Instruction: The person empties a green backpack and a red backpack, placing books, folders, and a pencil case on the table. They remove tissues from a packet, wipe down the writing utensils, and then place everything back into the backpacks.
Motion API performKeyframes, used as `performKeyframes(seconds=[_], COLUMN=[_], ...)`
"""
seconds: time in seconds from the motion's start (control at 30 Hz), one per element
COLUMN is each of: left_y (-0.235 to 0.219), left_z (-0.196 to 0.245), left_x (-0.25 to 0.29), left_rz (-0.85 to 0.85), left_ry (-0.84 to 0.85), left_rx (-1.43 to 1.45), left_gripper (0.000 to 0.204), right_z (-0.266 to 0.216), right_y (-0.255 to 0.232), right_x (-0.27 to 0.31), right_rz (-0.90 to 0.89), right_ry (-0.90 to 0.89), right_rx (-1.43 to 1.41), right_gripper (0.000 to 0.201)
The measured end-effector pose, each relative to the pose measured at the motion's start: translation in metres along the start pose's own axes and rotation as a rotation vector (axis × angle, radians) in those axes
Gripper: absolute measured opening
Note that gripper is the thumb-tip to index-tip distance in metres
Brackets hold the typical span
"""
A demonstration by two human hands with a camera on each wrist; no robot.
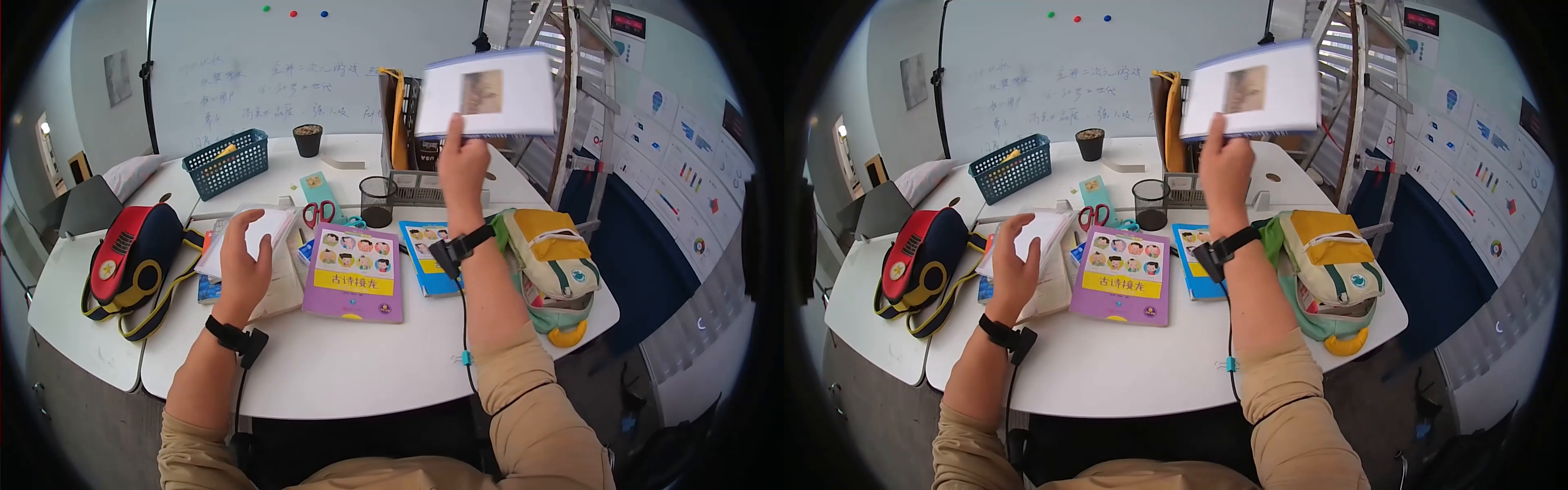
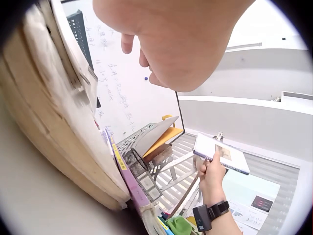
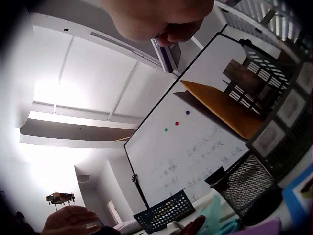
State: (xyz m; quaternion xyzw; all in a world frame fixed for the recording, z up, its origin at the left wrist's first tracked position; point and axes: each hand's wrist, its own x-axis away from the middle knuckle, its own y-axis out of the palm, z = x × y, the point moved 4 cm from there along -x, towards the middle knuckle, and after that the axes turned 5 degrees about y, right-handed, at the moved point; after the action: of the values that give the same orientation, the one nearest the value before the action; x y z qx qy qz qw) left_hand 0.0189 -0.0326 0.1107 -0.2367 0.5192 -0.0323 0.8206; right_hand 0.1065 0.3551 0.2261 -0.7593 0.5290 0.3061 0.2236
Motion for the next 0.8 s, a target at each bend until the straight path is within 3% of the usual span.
performKeyframes(seconds=[0.13,0.23,0.43,0.53,0.63,0.8], left_y=[0.001,0.003,0.0,0.0,-0.002,-0.004], left_z=[-0.008,-0.005,-0.003,-0.004,-0.006,-0.009], left_x=[-0.001,-0.001,-0.001,-0.001,0.0,0.0], left_rz=[0.027,0.03,0.02,0.035,0.05,0.063], left_ry=[-0.015,-0.016,0.001,-0.004,-0.007,-0.013], left_rx=[-0.022,-0.008,0.001,0.011,0.022,0.032], left_gripper=[0.042,0.04,0.034,0.034,0.035,0.035], right_z=[0.058,0.094,0.144,0.166,0.188,0.195], right_y=[-0.022,-0.03,-0.028,-0.022,-0.013,-0.015], right_x=[-0.034,-0.044,-0.035,-0.038,-0.043,-0.053], right_rz=[0.185,0.09,0.041,-0.169,-0.002,0.025], right_ry=[-0.159,-0.014,-0.067,0.138,-0.021,0.027], right_rx=[0.13,0.35,0.288,0.28,0.107,0.137], right_gripper=[0.051,0.045,0.042,0.051,0.057,0.057])
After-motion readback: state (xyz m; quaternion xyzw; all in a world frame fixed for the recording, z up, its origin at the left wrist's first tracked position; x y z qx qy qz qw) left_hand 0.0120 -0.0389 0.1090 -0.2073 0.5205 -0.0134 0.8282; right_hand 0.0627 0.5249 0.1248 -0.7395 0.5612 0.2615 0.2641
